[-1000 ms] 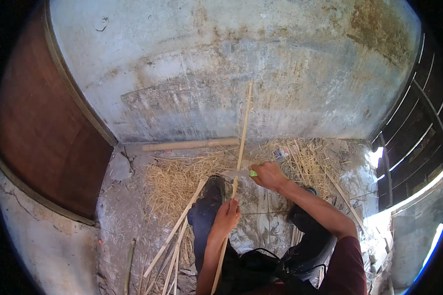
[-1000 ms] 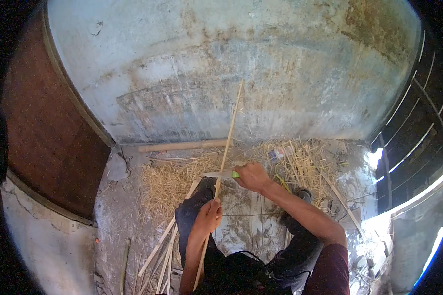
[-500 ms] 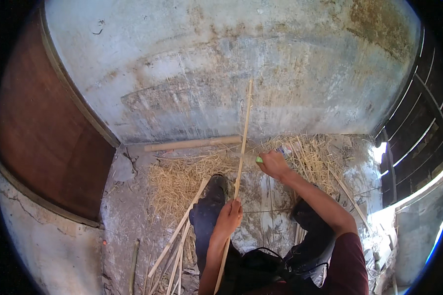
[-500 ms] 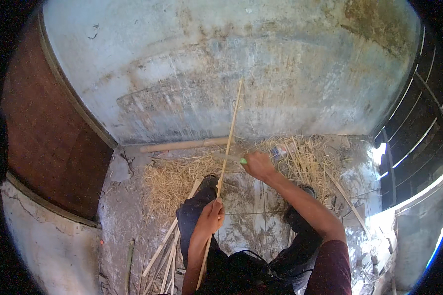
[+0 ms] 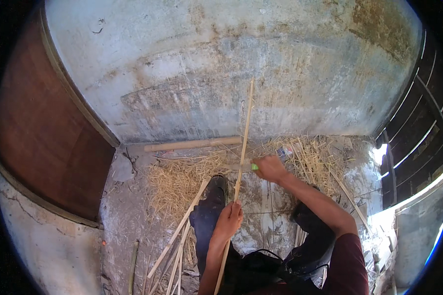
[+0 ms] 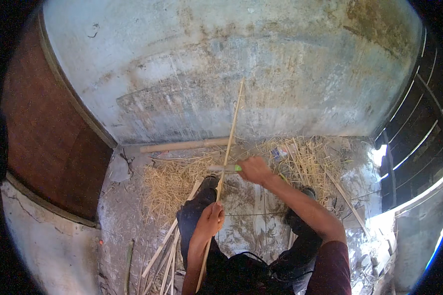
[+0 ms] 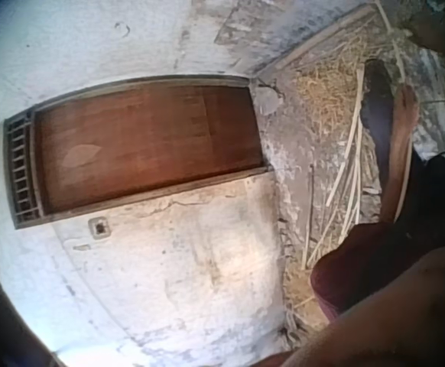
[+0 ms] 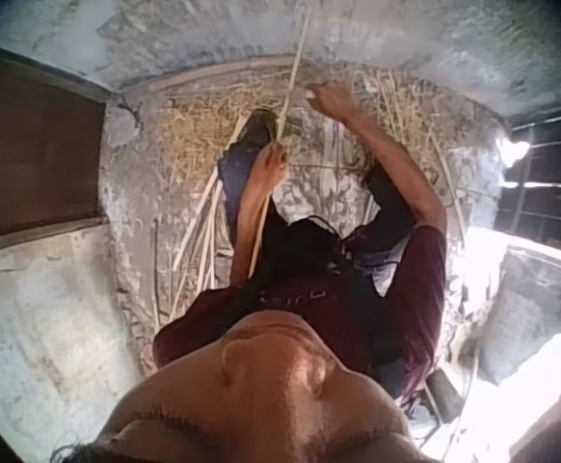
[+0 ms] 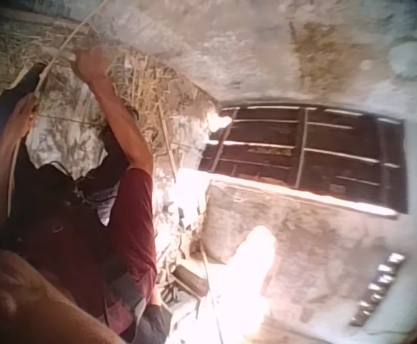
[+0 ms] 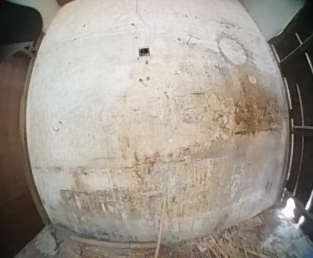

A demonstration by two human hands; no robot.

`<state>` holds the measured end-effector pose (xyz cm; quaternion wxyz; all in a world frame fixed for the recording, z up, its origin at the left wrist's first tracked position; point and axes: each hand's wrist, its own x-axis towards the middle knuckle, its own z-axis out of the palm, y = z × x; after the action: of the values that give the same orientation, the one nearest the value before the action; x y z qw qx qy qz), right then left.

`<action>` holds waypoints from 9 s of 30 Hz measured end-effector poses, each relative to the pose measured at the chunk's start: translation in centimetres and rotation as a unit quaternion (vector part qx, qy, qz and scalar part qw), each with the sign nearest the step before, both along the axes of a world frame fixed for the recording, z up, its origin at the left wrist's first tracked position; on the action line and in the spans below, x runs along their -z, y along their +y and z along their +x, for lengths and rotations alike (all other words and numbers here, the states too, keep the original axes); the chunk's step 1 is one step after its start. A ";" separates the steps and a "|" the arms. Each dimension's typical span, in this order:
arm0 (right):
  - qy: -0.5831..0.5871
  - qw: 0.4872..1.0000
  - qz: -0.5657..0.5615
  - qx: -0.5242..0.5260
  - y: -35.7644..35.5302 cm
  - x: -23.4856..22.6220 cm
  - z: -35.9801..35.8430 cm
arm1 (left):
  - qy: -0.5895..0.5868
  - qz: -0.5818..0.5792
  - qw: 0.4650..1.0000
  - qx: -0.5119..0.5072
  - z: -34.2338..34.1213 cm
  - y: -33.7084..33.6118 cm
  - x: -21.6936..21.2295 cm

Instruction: The person shaves and smooths a long bamboo strip with a knife while sitting on a floor covered with wood shavings.

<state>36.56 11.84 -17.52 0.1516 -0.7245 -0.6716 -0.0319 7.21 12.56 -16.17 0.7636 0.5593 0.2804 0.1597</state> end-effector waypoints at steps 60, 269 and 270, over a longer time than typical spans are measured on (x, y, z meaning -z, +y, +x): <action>0.124 0.869 0.069 0.474 15.0 -1.1 23.4 | -0.008 0.003 1.000 0.004 -0.2 0.7 0.2; 0.707 0.681 0.147 0.123 -9.9 -6.3 2.0 | 0.059 0.438 0.897 -0.001 5.0 -1.8 -8.5; 0.691 0.691 0.167 0.130 -9.6 -6.6 1.5 | 0.052 0.422 0.904 0.035 6.5 -0.9 -8.2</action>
<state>38.11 2.23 -10.97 0.6857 -0.5848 -0.2595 0.3472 13.72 11.69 -7.99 0.4456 0.8463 0.2058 0.2070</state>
